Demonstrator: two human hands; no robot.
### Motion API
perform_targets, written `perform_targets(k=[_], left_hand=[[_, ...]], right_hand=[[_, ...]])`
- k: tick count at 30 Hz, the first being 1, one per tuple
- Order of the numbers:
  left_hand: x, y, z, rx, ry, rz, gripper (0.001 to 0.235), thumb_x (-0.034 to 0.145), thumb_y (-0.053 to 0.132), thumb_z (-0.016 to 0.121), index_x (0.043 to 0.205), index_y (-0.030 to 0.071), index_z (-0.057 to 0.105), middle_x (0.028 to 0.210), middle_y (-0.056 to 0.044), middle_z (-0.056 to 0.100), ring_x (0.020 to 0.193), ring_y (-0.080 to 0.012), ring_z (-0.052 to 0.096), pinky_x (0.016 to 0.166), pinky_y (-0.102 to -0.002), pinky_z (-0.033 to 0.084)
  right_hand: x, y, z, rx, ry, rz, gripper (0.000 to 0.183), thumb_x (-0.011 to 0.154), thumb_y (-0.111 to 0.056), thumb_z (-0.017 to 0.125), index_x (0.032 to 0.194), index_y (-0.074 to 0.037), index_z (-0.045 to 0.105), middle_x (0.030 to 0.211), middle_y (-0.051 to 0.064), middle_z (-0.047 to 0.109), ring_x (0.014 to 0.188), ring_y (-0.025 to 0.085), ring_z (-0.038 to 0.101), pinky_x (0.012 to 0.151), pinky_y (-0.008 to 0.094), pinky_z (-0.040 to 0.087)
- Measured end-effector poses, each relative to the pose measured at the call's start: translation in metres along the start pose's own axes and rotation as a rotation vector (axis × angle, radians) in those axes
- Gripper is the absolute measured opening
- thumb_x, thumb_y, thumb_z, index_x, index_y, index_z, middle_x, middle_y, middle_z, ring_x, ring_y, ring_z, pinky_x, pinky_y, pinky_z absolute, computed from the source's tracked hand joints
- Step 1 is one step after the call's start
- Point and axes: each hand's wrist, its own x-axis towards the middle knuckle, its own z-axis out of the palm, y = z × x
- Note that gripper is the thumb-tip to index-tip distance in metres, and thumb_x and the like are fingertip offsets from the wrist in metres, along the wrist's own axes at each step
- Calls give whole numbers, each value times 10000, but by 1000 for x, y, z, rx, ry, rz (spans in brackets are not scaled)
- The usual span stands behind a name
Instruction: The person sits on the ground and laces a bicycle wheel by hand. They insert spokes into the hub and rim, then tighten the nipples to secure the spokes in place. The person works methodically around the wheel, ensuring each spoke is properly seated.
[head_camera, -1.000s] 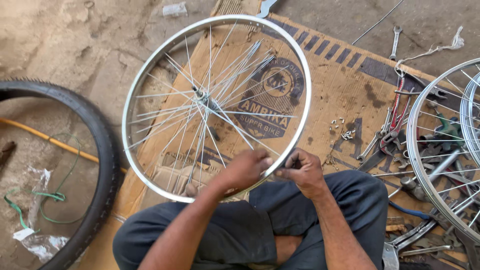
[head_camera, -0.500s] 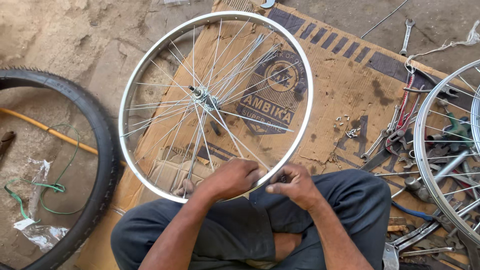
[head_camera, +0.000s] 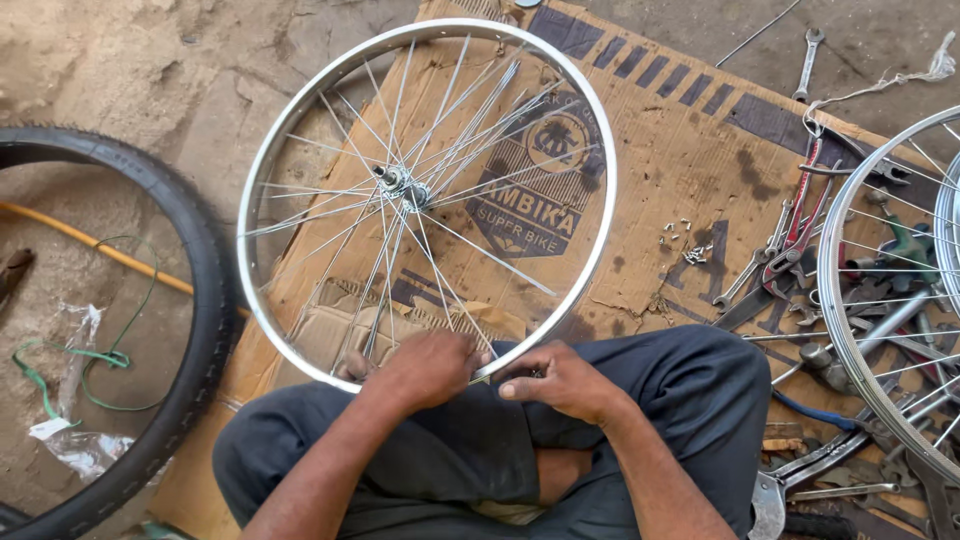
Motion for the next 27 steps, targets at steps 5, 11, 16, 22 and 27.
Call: perform_targets(k=[5,11,16,22,27], left_hand=[[-1,3,1,42,503,4,343,888,313,669,999,-12,681,820,-240,712,834,-437,692,728,-561,533],[38,5,33,-1273,249,-201,240,980,264,668,995,29,625,697,-110,611,501,-195,536,435,-336,427],[57,8,53,-1303,185,-66,237,1024,217,636,1019,-18,601,797,-100,645,603,-148,632,476,-280,509],[40,18,31,-1393,86,-81,203,963,115,629,1043,-18,497,772,-156,673,565,-244,698,403,-351,528],[32,23,9,-1436,41,-47,173,943,56,665,978,-79,562,744,-214,703,577,-274,725,420,-358,565]], right_hand=[[4,-16,15,-22,-16,117,373,861,-224,766,1178,-27,758,909,44,755,750,123,649,727,308,558],[8,-16,20,-116,-35,148,367,868,-240,755,1197,-83,787,848,62,749,738,112,636,725,300,549],[-2,-8,-11,-464,3,-45,271,823,-205,820,1028,-29,798,937,67,792,859,110,709,810,293,557],[-14,17,-52,716,688,-117,234,929,-39,637,1136,65,665,946,152,695,796,257,630,688,346,523],[-15,23,-46,964,712,-202,204,977,-19,520,1145,43,618,1001,169,680,877,268,699,740,332,580]])
